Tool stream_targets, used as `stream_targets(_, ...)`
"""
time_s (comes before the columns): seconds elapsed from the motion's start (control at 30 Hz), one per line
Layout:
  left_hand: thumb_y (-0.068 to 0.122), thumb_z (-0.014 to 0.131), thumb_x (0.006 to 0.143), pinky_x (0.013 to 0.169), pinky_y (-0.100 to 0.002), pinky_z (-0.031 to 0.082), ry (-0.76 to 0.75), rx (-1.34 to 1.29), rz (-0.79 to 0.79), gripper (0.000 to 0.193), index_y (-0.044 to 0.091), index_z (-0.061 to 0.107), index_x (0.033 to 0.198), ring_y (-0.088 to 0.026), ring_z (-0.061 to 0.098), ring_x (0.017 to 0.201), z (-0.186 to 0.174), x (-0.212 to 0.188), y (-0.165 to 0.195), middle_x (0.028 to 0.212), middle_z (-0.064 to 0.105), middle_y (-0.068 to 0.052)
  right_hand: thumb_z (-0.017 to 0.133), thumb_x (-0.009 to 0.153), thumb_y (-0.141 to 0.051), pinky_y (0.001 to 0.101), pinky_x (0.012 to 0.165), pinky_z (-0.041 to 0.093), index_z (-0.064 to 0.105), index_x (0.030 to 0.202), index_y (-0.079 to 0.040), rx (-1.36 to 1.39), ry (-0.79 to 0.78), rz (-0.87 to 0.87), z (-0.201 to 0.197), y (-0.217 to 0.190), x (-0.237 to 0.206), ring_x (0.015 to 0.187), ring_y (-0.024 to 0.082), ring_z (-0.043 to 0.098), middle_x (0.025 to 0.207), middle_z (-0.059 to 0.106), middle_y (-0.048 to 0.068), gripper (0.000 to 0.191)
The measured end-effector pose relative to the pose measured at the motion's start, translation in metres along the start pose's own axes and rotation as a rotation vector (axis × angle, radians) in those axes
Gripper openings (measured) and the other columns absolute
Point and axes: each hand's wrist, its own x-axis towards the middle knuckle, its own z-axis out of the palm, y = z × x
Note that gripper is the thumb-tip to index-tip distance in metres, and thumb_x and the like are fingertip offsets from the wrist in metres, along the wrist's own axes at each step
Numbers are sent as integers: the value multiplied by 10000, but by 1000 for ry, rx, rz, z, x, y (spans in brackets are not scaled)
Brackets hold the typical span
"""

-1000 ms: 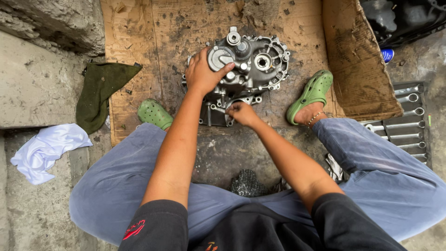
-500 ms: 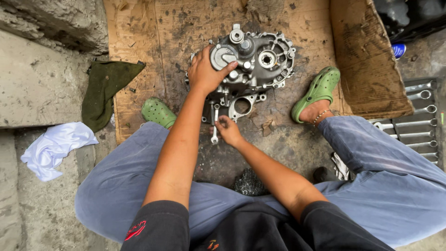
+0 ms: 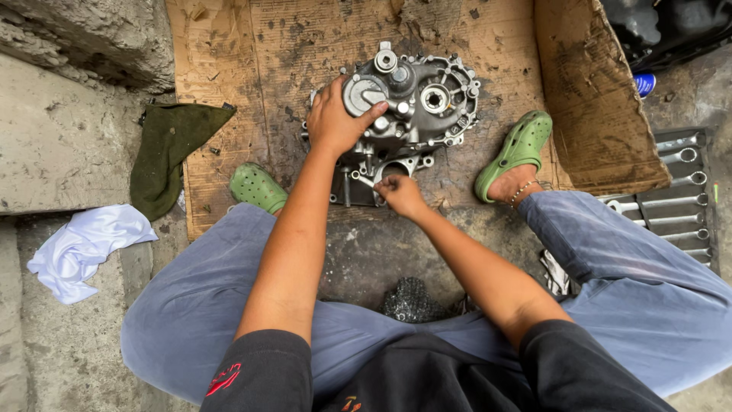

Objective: The person uses a wrench to tighten bolts on a disassembled engine casing placed on cardboard. The person holds the casing steady with one hand while turning the wrench with the other.

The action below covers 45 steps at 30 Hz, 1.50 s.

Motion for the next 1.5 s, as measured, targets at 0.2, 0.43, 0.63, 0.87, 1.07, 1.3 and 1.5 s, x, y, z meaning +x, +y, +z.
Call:
stream_targets(0.2, 876, 718, 667, 1095, -501, 399, -10, 5, -10, 1106, 128, 475, 1445, -354, 483, 1362, -1, 1, 1, 1453, 557, -142, 768, 872, -294, 301, 531, 533, 718, 834, -40, -228, -226, 180, -25, -37, 38, 533, 136, 652, 698, 741, 53, 262)
stream_targets(0.43, 861, 724, 668, 1102, -500, 401, -20, 5, -14, 1082, 142, 488, 1441, -354, 481, 1369, -3, -1, 2, 1455, 563, -130, 728, 939, -311, 303, 499, 453, 711, 929, -60, -41, -168, 210, -5, -20, 20, 537, 133, 580, 728, 740, 58, 251)
stream_targets(0.63, 834, 744, 687, 1093, -505, 403, -21, 1, -21, 1055, 140, 484, 1437, -356, 481, 1365, -2, 0, 3, 1457, 557, -133, 651, 1003, -227, 322, 685, 598, 614, 1043, -14, 701, 2, 319, 75, -11, -21, 745, 207, 751, 872, 770, 137, 220)
stream_targets(0.87, 833, 742, 688, 1107, -507, 405, -3, -15, -9, 1050, 146, 491, 1442, -359, 489, 1367, -4, -1, 4, 1456, 567, -136, 609, 1032, -221, 294, 731, 595, 616, 1073, -20, 711, 208, 84, 110, -9, -42, 799, 175, 750, 900, 764, 112, 206)
stream_targets(1.07, 891, 706, 661, 1099, -512, 374, -44, 28, -40, 1119, 147, 453, 1458, -350, 459, 1374, -1, 1, 4, 1471, 529, -140, 681, 990, -227, 293, 587, 483, 687, 1038, -30, 408, 144, 125, 57, 7, -34, 650, 151, 619, 781, 716, 71, 203)
stream_targets(1.3, 905, 684, 646, 1139, -497, 373, -68, 27, -56, 1136, 167, 447, 1477, -324, 454, 1411, -4, 1, 5, 1503, 525, -112, 763, 881, -373, 324, 690, 535, 748, 918, -72, -294, 23, 62, -7, -21, 10, 699, 158, 689, 765, 744, 54, 303)
stream_targets(1.5, 909, 695, 644, 1130, -502, 359, -59, 32, -54, 1154, 161, 432, 1482, -331, 442, 1405, -2, 2, 4, 1507, 507, -121, 752, 873, -414, 347, 719, 547, 772, 882, -67, -540, -216, 159, -28, -52, 37, 723, 188, 706, 798, 782, 46, 348)
